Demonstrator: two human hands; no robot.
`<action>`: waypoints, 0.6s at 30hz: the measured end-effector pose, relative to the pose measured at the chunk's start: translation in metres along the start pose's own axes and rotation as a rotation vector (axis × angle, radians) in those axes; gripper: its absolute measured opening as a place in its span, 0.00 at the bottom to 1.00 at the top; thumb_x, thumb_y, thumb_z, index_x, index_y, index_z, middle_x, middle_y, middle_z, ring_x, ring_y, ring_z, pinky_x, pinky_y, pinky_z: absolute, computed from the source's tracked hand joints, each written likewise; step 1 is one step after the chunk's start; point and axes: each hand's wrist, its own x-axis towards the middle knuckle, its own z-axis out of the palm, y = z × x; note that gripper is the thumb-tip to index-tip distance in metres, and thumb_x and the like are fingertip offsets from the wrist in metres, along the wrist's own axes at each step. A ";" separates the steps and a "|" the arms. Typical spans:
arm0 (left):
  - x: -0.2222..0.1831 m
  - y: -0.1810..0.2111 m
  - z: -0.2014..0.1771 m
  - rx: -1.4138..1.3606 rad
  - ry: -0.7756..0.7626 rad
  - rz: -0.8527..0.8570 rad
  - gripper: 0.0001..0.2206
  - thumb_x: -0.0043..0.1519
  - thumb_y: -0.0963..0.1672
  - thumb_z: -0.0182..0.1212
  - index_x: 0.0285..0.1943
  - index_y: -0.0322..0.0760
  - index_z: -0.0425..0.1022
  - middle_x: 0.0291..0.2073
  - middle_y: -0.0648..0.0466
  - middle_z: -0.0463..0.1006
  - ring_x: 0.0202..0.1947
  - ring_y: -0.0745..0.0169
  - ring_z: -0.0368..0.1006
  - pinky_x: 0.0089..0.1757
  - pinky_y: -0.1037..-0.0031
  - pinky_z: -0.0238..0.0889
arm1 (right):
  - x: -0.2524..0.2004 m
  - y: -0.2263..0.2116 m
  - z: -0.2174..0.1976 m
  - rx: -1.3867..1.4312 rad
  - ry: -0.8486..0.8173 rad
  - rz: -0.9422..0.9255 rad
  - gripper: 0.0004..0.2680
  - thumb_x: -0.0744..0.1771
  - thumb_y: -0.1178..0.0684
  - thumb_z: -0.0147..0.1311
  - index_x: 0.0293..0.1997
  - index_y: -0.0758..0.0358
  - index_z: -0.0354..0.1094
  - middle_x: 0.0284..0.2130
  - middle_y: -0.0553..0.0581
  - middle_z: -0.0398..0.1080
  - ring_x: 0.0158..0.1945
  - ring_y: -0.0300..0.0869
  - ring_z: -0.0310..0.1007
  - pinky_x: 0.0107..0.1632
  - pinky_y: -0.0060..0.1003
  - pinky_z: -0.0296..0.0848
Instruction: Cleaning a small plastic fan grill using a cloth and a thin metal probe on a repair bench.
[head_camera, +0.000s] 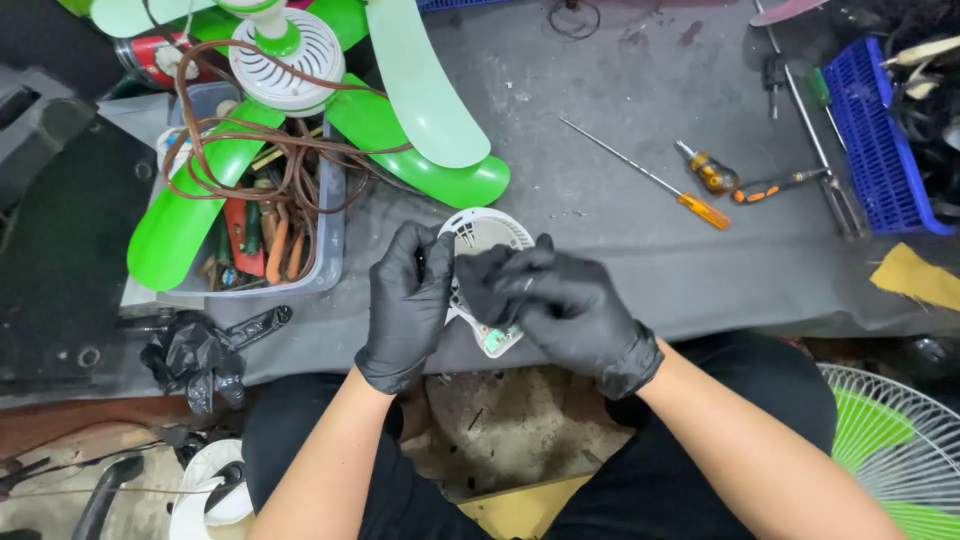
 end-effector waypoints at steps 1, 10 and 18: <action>0.000 0.000 0.002 -0.003 -0.003 -0.007 0.09 0.66 0.41 0.58 0.32 0.37 0.69 0.17 0.54 0.70 0.21 0.73 0.66 0.27 0.79 0.65 | -0.001 0.001 -0.003 -0.003 -0.001 0.008 0.13 0.56 0.71 0.52 0.33 0.61 0.78 0.33 0.60 0.75 0.36 0.52 0.78 0.51 0.43 0.74; 0.003 -0.001 -0.009 0.115 0.077 0.061 0.09 0.66 0.42 0.60 0.33 0.37 0.69 0.20 0.49 0.74 0.23 0.69 0.70 0.28 0.76 0.68 | 0.005 0.011 -0.022 -0.094 0.053 0.060 0.10 0.56 0.69 0.51 0.31 0.63 0.76 0.33 0.60 0.76 0.39 0.53 0.78 0.47 0.42 0.76; 0.010 0.034 -0.007 -0.126 0.104 0.156 0.07 0.68 0.41 0.55 0.36 0.41 0.66 0.29 0.61 0.68 0.36 0.76 0.61 0.45 0.77 0.67 | 0.037 0.044 -0.068 0.113 0.536 0.456 0.09 0.64 0.64 0.45 0.43 0.67 0.72 0.38 0.59 0.74 0.44 0.40 0.72 0.52 0.35 0.73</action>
